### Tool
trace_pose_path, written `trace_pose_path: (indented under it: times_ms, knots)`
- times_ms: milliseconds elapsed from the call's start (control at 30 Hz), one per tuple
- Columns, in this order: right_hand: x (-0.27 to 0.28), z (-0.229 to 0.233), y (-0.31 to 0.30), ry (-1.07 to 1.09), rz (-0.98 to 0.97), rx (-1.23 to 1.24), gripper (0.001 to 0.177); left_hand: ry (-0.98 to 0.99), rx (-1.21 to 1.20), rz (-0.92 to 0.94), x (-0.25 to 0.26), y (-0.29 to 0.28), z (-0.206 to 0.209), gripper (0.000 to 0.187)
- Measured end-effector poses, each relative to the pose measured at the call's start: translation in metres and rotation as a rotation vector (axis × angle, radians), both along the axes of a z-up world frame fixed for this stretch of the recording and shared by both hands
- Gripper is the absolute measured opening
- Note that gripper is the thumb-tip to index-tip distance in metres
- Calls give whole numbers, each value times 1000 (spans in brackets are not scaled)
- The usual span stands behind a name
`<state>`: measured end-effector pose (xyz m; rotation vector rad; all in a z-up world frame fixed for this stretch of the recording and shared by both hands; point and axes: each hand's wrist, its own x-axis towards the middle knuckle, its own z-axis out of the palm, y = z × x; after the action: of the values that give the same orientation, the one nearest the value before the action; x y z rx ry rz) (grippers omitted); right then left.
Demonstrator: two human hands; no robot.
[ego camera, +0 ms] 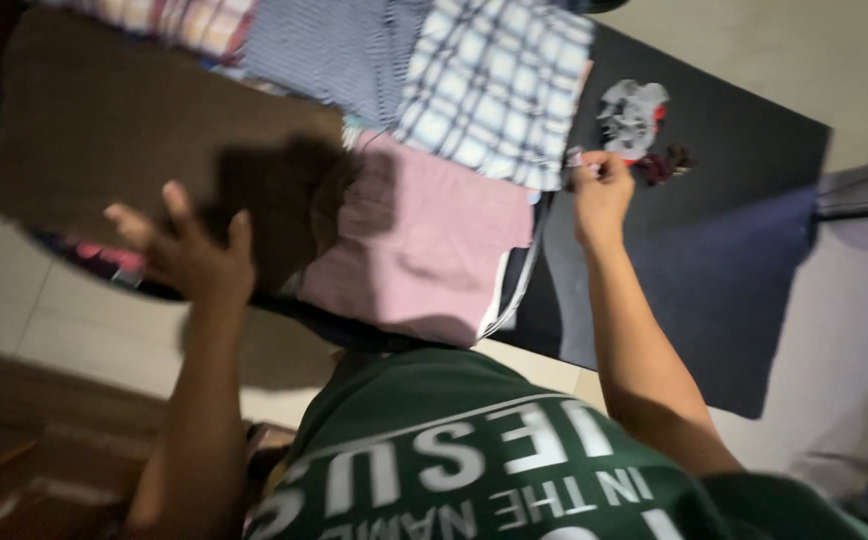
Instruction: The person folds various clothes, including shirts and pants, and places them neatly into an open suitcase. They also pack small items like underwear and socks into the gaps before closing the suitcase.
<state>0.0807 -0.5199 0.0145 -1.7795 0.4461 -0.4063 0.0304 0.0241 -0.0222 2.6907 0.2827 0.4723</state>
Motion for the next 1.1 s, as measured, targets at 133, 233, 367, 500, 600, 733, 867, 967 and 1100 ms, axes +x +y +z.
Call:
trace_pose_path:
  times_ms: [133,233,367,500,600,733,867,967,1100]
  knots:
    - [-19,57,96,-200,226,-181,6,37,116,14,-3,-42,35,81]
    - [-34,72,157,-128,362,-223,6,-228,-59,-282,-20,-97,72,73]
    - [-55,65,210,51,763,215,22,-180,-714,-629,-41,-139,102,67]
    - [-67,46,233,108,903,458,17,-11,-901,-426,-50,-132,92,33]
    - [-63,40,235,186,866,585,17,-149,-676,-332,-51,-86,72,28]
    - [-57,39,231,257,822,734,18,-176,-822,-115,-65,17,49,20]
    - [-55,34,229,275,823,757,18,-373,-1240,158,-41,81,7,7]
    - [-53,34,226,278,804,810,17,-284,-551,-10,-33,88,-8,19]
    - [-52,34,224,278,791,876,17,-90,60,-14,-28,69,6,36]
